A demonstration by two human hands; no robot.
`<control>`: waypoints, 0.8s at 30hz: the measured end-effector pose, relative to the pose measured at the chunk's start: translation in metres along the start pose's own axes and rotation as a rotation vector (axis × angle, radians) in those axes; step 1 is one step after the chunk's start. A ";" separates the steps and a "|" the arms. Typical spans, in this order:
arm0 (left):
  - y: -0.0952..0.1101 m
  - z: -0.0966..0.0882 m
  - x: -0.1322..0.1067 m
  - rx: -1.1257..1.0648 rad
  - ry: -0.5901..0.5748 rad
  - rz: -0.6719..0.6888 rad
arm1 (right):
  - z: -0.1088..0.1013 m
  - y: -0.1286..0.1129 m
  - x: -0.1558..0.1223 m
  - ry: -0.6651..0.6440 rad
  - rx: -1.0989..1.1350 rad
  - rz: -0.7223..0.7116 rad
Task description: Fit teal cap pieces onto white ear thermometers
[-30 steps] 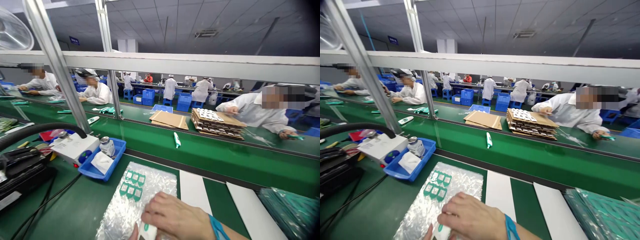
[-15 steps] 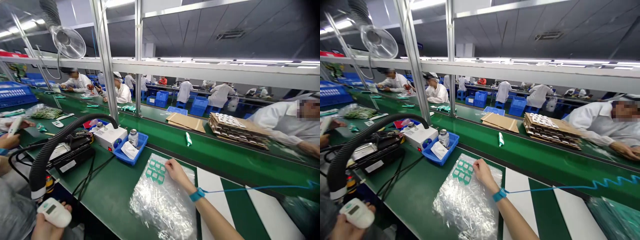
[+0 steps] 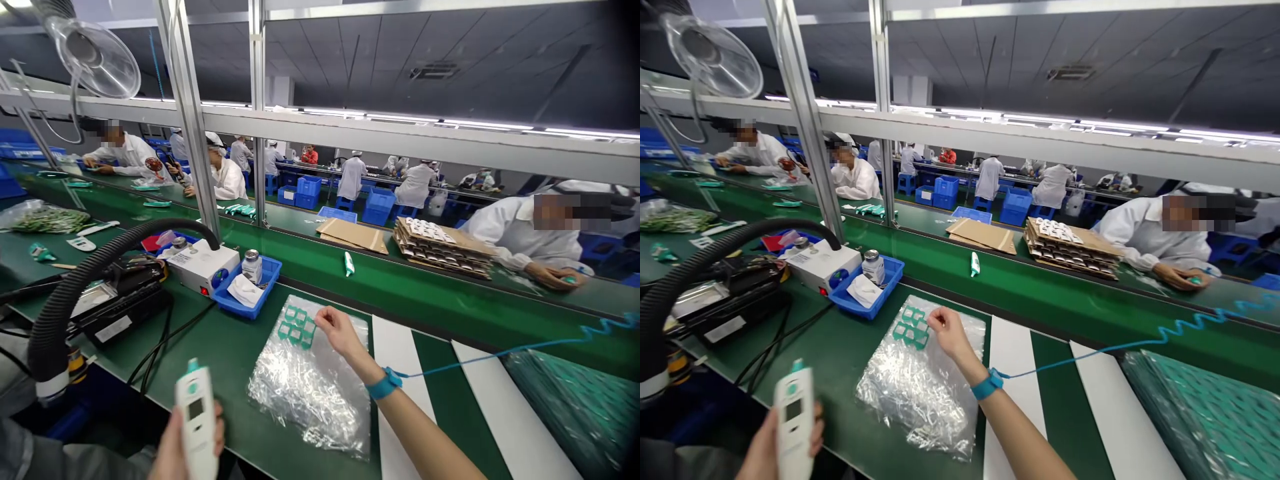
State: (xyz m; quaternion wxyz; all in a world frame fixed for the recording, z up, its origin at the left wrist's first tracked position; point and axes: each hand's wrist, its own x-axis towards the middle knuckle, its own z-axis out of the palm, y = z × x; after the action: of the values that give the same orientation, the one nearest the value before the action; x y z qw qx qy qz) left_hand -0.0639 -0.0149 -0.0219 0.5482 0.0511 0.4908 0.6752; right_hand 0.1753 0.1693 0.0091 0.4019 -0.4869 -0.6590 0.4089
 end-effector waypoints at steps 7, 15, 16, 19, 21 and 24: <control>-0.037 0.091 -0.038 0.140 -0.388 -0.226 | -0.002 -0.053 -0.075 -0.195 0.134 -0.075; -0.056 0.109 -0.050 0.228 -0.395 -0.245 | -0.011 -0.056 -0.098 -0.213 0.138 -0.061; -0.057 0.110 -0.050 0.231 -0.398 -0.244 | -0.011 -0.054 -0.099 -0.200 0.131 -0.060; -0.057 0.113 -0.052 0.245 -0.405 -0.238 | -0.010 -0.052 -0.102 -0.162 0.112 -0.049; -0.059 0.113 -0.051 0.267 -0.401 -0.229 | -0.009 -0.051 -0.105 -0.142 0.091 -0.028; -0.064 0.111 -0.050 0.309 -0.399 -0.218 | -0.010 -0.051 -0.109 -0.108 0.037 -0.007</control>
State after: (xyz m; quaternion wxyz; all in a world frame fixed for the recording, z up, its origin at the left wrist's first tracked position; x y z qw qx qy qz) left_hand 0.0676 0.0074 0.0124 0.6891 0.2130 0.4728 0.5061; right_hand 0.1906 0.0549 0.0456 0.3760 -0.4542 -0.6738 0.4453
